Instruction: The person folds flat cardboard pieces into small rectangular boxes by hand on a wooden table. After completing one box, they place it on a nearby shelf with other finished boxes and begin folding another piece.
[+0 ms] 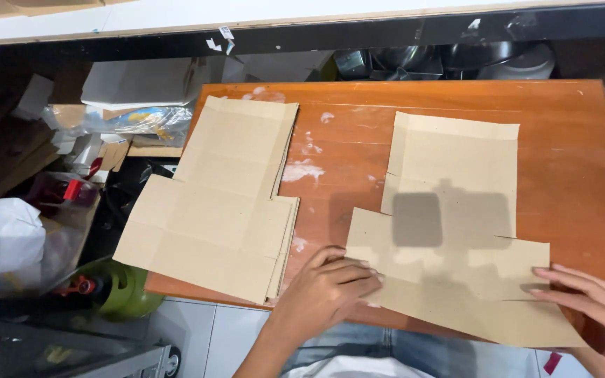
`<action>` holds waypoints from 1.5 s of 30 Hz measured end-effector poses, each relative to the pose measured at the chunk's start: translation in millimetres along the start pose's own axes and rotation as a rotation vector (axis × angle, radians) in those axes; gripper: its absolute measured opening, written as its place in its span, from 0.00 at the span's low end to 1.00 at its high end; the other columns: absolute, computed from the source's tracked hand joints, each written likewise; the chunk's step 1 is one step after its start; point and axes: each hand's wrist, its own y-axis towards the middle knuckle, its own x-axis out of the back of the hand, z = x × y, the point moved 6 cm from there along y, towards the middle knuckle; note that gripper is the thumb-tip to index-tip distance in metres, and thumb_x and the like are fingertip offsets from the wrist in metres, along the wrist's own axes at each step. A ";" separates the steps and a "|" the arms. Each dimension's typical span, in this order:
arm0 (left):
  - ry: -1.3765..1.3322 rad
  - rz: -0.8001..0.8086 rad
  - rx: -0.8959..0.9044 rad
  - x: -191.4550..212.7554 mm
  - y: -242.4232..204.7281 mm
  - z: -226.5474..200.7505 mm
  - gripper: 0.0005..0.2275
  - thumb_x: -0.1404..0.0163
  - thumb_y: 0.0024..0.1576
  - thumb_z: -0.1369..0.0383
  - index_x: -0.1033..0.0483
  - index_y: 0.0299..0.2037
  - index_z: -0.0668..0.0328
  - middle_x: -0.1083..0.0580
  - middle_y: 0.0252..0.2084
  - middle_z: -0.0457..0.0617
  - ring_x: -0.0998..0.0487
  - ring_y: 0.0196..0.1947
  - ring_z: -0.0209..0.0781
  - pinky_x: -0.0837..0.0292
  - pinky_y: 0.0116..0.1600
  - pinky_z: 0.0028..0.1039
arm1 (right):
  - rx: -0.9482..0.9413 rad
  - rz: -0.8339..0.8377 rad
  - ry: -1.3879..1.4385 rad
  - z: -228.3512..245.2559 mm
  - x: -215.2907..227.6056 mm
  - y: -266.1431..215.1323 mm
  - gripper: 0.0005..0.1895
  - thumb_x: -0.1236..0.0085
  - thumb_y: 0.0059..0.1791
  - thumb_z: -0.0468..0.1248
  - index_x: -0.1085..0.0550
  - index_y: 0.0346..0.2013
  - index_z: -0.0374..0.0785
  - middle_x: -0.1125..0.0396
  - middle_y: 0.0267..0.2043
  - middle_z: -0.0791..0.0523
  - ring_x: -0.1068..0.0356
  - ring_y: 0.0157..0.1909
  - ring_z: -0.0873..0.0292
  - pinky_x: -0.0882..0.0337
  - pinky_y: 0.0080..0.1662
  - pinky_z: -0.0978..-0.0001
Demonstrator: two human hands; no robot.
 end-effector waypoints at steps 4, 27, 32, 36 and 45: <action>-0.166 -0.064 0.124 9.8 -2.5 6.7 0.07 0.47 0.62 0.67 0.20 0.47 0.56 0.19 0.49 0.41 0.19 0.46 0.41 0.36 0.58 0.33 | 0.153 0.026 -0.599 55.2 11.8 -7.3 0.39 0.46 0.36 0.56 0.29 0.62 0.55 0.45 0.78 0.60 0.56 0.87 0.52 0.55 0.82 0.44; 0.060 -0.085 0.268 -16.6 40.9 8.2 0.30 0.36 0.50 0.70 0.31 0.65 0.52 0.47 0.75 0.63 0.53 0.77 0.68 0.65 0.74 0.66 | 0.054 0.279 -0.437 43.7 -93.9 75.8 0.27 0.61 0.53 0.59 0.28 0.59 0.51 0.31 0.45 0.57 0.32 0.46 0.51 0.32 0.50 0.57; 0.039 -0.028 0.169 -40.9 44.4 12.3 0.19 0.46 0.60 0.66 0.25 0.62 0.45 0.31 0.68 0.54 0.32 0.66 0.52 0.40 0.66 0.43 | 0.201 0.116 -0.704 73.2 -93.4 81.1 0.25 0.55 0.53 0.47 0.36 0.66 0.54 0.41 0.67 0.53 0.40 0.65 0.48 0.40 0.62 0.51; -0.046 -0.089 0.200 -48.3 44.7 20.0 0.15 0.50 0.62 0.68 0.22 0.59 0.49 0.29 0.66 0.54 0.31 0.66 0.52 0.41 0.66 0.42 | 0.180 0.097 -0.608 71.9 -129.2 86.2 0.35 0.54 0.52 0.59 0.41 0.73 0.54 0.52 0.79 0.52 0.53 0.78 0.46 0.59 0.73 0.45; -0.039 0.051 0.229 -59.2 42.7 25.8 0.20 0.51 0.62 0.66 0.30 0.66 0.55 0.37 0.73 0.46 0.40 0.74 0.48 0.52 0.74 0.44 | -0.226 0.260 -0.699 19.2 -58.5 66.4 0.60 0.49 0.43 0.66 0.64 0.79 0.46 0.75 0.82 0.46 0.79 0.82 0.44 0.76 0.69 0.34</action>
